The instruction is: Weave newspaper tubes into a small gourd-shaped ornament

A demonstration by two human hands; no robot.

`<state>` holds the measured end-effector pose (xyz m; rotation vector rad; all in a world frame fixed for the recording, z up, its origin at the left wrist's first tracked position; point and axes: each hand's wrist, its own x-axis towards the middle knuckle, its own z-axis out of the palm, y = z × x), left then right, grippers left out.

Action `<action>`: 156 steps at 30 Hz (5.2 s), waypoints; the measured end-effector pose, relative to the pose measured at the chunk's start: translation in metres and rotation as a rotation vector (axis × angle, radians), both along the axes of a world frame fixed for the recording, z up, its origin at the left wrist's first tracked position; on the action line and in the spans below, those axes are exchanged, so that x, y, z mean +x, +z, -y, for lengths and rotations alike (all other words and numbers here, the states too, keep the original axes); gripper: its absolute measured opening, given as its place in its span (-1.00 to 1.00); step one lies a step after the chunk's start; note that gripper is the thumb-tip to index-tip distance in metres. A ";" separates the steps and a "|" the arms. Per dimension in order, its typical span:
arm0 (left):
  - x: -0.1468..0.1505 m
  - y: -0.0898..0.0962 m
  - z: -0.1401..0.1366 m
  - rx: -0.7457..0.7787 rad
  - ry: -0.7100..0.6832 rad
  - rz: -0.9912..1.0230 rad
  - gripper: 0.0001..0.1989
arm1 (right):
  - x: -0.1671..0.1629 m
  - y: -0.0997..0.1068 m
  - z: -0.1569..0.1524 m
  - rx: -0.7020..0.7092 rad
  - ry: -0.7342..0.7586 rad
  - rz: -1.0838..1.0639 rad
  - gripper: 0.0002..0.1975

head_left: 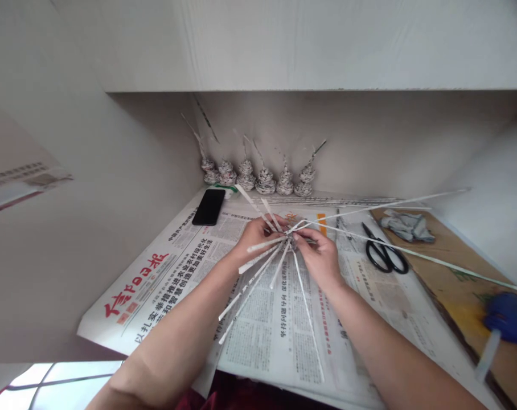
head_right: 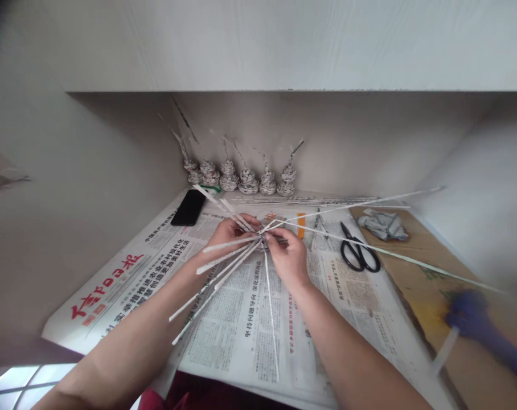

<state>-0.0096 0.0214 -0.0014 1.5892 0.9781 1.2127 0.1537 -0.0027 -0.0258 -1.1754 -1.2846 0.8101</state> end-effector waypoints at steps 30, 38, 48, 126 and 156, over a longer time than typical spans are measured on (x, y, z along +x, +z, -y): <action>-0.002 0.001 0.000 -0.040 -0.090 0.009 -0.70 | 0.000 -0.004 -0.006 -0.120 0.125 -0.250 -0.68; -0.001 -0.003 -0.001 -0.041 -0.063 -0.013 -0.72 | -0.003 -0.005 -0.007 -0.126 0.112 -0.266 -0.72; 0.001 -0.004 0.003 0.072 0.020 -0.097 -0.78 | -0.005 -0.005 -0.009 -0.149 0.022 -0.223 -0.75; 0.002 0.000 0.004 -0.016 0.063 -0.062 -0.84 | 0.002 0.013 0.012 0.218 0.196 0.205 -0.96; 0.000 0.002 0.003 -0.005 0.050 -0.127 -0.78 | -0.004 0.004 0.002 -0.042 -0.009 -0.050 -0.76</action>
